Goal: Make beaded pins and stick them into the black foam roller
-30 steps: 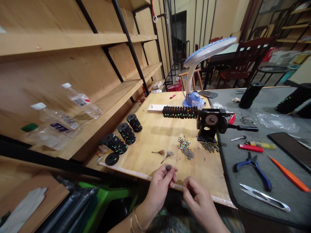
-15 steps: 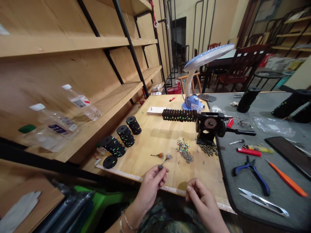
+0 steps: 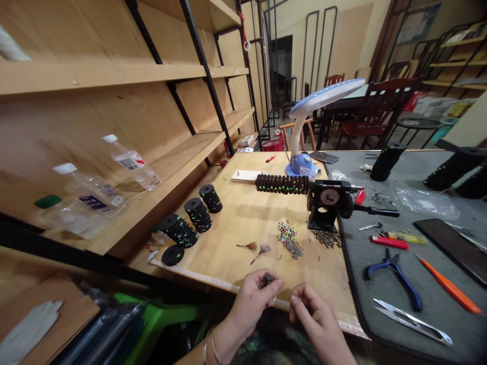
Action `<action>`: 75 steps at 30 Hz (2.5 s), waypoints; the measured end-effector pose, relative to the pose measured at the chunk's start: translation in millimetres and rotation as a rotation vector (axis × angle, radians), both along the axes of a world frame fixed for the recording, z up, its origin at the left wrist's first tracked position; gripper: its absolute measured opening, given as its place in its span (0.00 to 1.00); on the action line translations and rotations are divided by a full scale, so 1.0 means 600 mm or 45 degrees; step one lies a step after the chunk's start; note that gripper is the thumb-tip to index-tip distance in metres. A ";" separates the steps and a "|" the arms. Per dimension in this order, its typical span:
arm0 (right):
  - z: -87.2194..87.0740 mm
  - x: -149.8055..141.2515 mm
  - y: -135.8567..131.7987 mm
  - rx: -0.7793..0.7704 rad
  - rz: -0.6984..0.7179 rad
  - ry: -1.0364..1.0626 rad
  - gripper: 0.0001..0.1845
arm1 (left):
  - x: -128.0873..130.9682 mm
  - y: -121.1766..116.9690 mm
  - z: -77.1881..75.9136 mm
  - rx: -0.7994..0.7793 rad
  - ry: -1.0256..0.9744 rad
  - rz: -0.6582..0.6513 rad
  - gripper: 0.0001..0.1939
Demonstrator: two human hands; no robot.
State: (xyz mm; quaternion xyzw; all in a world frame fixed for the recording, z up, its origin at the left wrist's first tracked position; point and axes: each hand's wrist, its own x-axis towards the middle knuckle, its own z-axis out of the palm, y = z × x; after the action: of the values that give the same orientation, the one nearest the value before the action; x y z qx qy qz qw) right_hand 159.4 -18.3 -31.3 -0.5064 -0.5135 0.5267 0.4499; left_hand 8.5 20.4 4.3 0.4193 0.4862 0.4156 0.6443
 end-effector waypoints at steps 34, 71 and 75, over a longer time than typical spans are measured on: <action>-0.002 -0.021 0.018 -0.038 -0.042 -0.009 0.25 | -0.075 0.040 0.017 0.749 0.878 0.060 0.07; 0.001 -0.026 0.006 -0.284 -0.235 0.316 0.31 | -0.088 0.021 0.020 0.457 1.752 -0.114 0.11; 0.004 -0.026 0.008 -0.278 -0.230 0.344 0.30 | -0.114 -0.002 0.017 0.510 1.127 -0.020 0.08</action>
State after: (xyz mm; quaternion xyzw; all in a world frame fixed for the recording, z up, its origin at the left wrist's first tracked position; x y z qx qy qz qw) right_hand 143.6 -13.7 -28.7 -0.5208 -0.3406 0.5999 0.5028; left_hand -60.0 19.3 14.3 0.6752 0.6209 0.2778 0.2852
